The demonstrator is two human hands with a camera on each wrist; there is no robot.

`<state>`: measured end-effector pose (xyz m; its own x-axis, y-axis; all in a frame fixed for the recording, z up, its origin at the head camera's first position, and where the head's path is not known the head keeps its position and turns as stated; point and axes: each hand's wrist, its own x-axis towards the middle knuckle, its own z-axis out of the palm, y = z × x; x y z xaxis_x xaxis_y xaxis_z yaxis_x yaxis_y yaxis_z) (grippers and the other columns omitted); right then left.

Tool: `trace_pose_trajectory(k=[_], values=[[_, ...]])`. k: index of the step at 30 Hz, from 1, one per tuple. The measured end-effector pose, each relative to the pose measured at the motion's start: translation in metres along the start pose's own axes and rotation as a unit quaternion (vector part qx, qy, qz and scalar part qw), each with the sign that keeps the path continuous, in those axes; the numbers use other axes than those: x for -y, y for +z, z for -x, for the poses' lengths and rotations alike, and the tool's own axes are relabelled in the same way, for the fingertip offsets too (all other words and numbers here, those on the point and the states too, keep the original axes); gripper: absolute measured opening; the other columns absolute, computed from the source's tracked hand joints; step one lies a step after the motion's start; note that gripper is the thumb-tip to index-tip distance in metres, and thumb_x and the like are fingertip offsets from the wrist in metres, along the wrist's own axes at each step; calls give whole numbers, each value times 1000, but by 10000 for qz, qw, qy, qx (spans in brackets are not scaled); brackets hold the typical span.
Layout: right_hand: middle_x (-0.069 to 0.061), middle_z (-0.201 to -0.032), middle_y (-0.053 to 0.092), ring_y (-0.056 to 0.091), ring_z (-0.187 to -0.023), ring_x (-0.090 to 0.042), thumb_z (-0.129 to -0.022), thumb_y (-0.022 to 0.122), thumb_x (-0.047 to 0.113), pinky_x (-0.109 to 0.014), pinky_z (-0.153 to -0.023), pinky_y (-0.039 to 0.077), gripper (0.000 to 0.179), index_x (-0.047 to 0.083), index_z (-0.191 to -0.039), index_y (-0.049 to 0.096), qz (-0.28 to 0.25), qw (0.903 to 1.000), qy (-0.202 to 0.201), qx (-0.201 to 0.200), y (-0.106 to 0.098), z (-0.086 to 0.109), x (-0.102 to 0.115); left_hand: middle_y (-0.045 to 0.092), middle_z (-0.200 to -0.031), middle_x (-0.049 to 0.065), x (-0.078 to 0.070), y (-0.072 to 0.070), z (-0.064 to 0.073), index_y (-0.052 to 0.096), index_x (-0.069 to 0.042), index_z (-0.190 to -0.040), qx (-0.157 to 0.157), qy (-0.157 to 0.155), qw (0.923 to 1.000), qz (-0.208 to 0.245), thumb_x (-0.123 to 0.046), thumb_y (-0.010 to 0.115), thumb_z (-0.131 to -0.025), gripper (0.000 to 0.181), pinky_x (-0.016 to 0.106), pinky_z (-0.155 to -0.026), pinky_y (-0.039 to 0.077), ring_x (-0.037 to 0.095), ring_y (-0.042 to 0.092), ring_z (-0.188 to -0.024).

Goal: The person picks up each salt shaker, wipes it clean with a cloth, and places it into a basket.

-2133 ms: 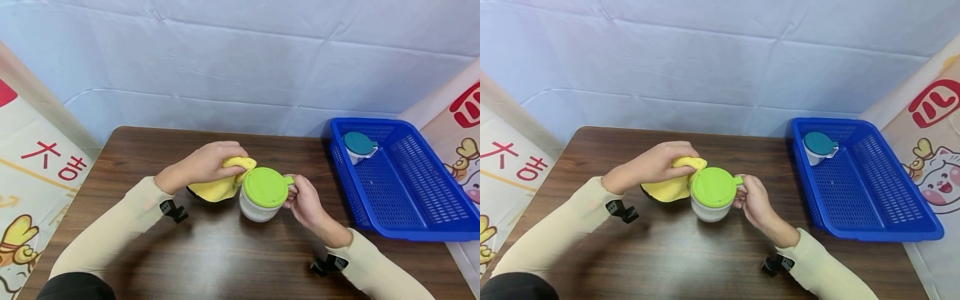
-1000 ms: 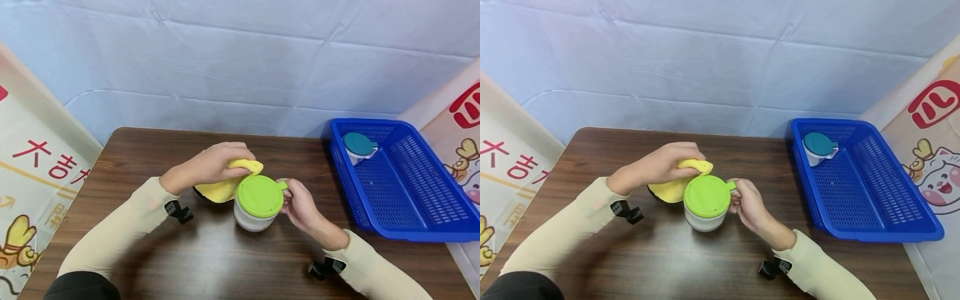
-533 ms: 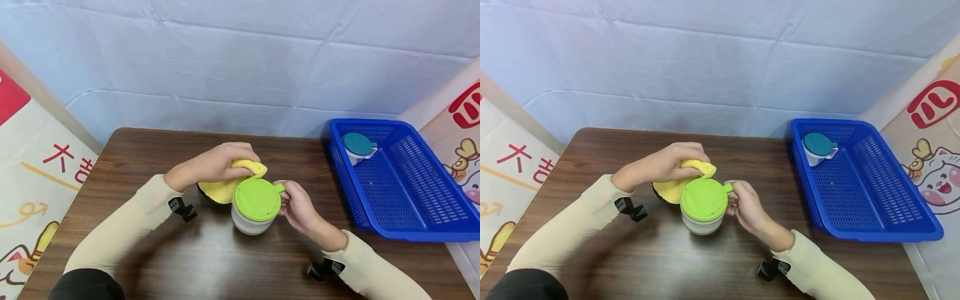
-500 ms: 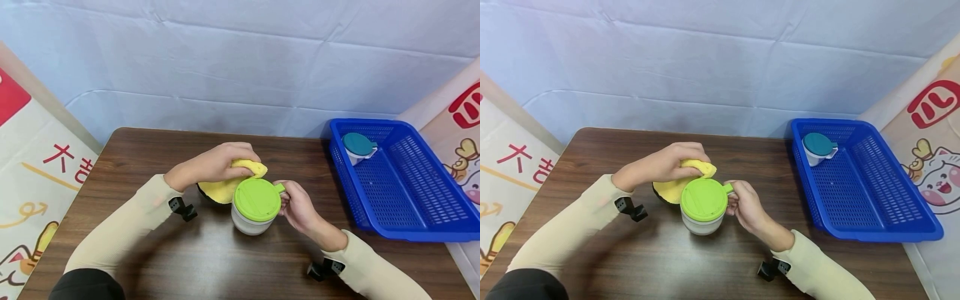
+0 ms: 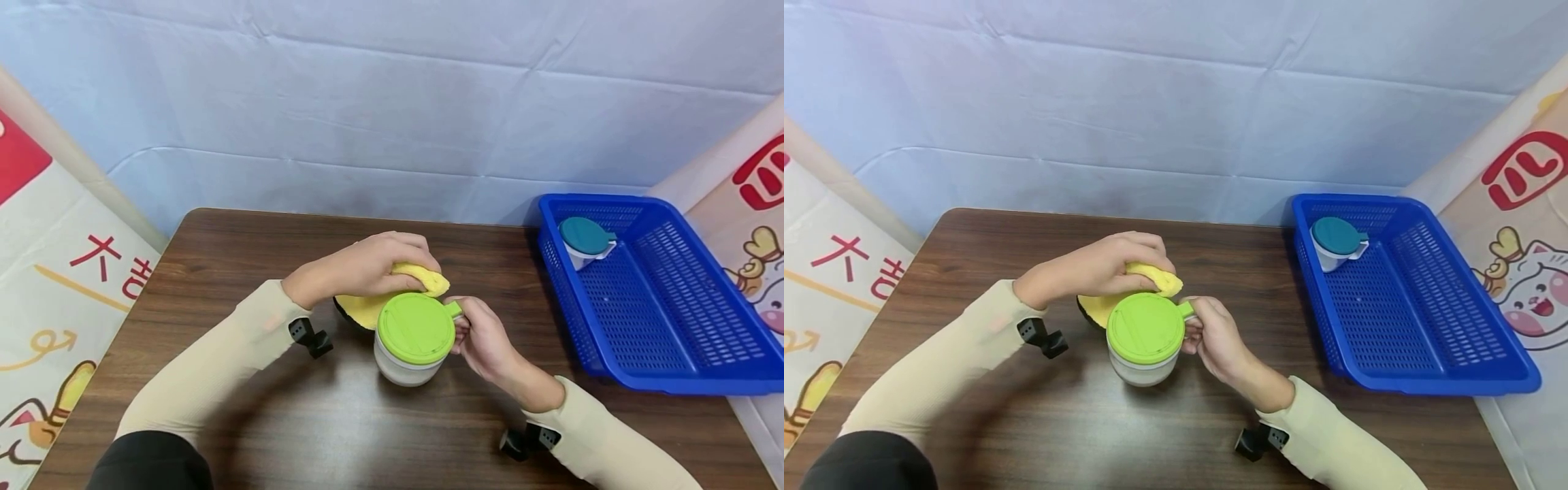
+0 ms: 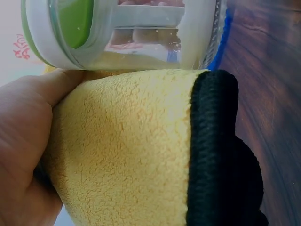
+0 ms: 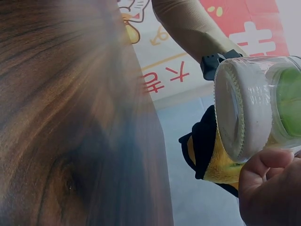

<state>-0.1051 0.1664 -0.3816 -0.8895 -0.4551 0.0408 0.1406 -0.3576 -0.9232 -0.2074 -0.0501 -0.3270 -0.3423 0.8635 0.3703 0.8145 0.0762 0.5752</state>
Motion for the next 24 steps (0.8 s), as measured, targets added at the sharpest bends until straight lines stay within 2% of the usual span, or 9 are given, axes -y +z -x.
trace_pose_trajectory(k=[7, 14, 24], values=[[-3, -65, 19, 20, -53, -16, -99, 23, 4, -28, -51, 18, 32, 11, -68, 25, 19, 10000, -33, 35, 1, 0, 0, 64, -103, -6, 1, 2, -6, 76, -16, -114, 145, 121, 9998, 45, -16, 72, -96, 18, 26, -86, 47, 5, 56, -94], [-4, -63, 19, 19, -53, -18, -99, 23, 5, -27, -49, 20, 31, 9, -68, 24, 56, 10000, -48, 32, 3, 2, 2, 63, -104, -5, 0, 5, -8, 76, -14, -115, 289, 59, 9991, 319, -15, 72, -96, 19, 25, -86, 48, 6, 57, -94], [-4, -63, 19, 20, -53, -17, -99, 24, 5, -27, -49, 21, 31, 9, -69, 24, 98, 9999, -69, -25, 4, 3, 3, 64, -106, -3, 3, 7, -11, 74, -12, -115, 595, 148, 9967, 534, -11, 67, -99, 17, 26, -90, 47, 7, 57, -97]])
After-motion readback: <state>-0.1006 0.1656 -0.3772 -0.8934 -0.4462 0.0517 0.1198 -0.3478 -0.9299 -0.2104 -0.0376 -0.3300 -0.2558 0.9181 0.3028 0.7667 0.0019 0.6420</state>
